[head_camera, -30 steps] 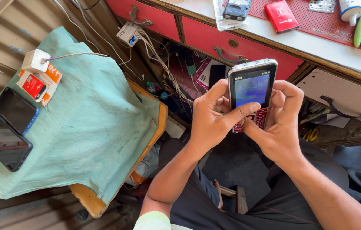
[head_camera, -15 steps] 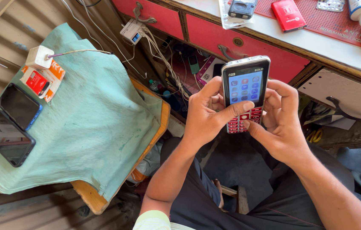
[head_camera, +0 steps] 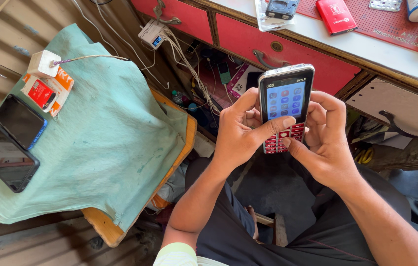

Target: The person removes the back cover of a black feature phone, inserts a battery, and reassembles it. They then handle a red feature phone, remove its back cover, insert a battery, and reassemble it. Finally, they connect a charging cable to the red phone and navigate its menu.

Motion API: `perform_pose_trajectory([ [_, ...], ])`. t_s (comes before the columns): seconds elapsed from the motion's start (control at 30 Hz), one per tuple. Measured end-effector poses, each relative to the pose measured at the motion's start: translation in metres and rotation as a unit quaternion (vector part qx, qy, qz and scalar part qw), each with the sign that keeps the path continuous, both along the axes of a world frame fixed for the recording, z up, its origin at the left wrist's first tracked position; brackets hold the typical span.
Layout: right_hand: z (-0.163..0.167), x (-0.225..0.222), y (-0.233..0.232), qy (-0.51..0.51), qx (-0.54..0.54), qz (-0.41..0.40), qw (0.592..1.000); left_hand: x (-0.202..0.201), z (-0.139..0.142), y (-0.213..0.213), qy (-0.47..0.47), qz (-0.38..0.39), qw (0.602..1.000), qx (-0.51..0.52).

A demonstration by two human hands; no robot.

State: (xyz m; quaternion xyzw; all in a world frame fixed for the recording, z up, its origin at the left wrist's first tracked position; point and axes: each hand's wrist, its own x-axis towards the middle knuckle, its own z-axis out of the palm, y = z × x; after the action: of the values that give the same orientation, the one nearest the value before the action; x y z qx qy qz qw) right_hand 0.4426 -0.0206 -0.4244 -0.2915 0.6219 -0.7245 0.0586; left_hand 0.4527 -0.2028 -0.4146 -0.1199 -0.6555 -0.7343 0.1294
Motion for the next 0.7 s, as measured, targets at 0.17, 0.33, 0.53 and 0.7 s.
perform_pose_trajectory([
  [0.17,0.0006,0.0005,-0.0017,-0.002,-0.003,-0.004,1.000,-0.0003,0.0006,-0.0001,-0.003,-0.008,1.000,0.016],
  [0.33,0.0002,-0.0008,-0.0006,0.000,-0.017,0.010,1.000,-0.0001,0.0002,-0.0007,-0.009,-0.030,0.998,0.052],
  [0.53,-0.0033,-0.0010,0.0014,-0.022,-0.025,0.011,0.999,0.0010,-0.0016,-0.0001,-0.009,-0.020,0.999,0.033],
  [0.7,-0.0039,-0.0002,0.0005,-0.021,-0.020,0.005,1.000,0.0007,-0.0021,-0.0001,-0.006,-0.024,0.999,0.041],
])
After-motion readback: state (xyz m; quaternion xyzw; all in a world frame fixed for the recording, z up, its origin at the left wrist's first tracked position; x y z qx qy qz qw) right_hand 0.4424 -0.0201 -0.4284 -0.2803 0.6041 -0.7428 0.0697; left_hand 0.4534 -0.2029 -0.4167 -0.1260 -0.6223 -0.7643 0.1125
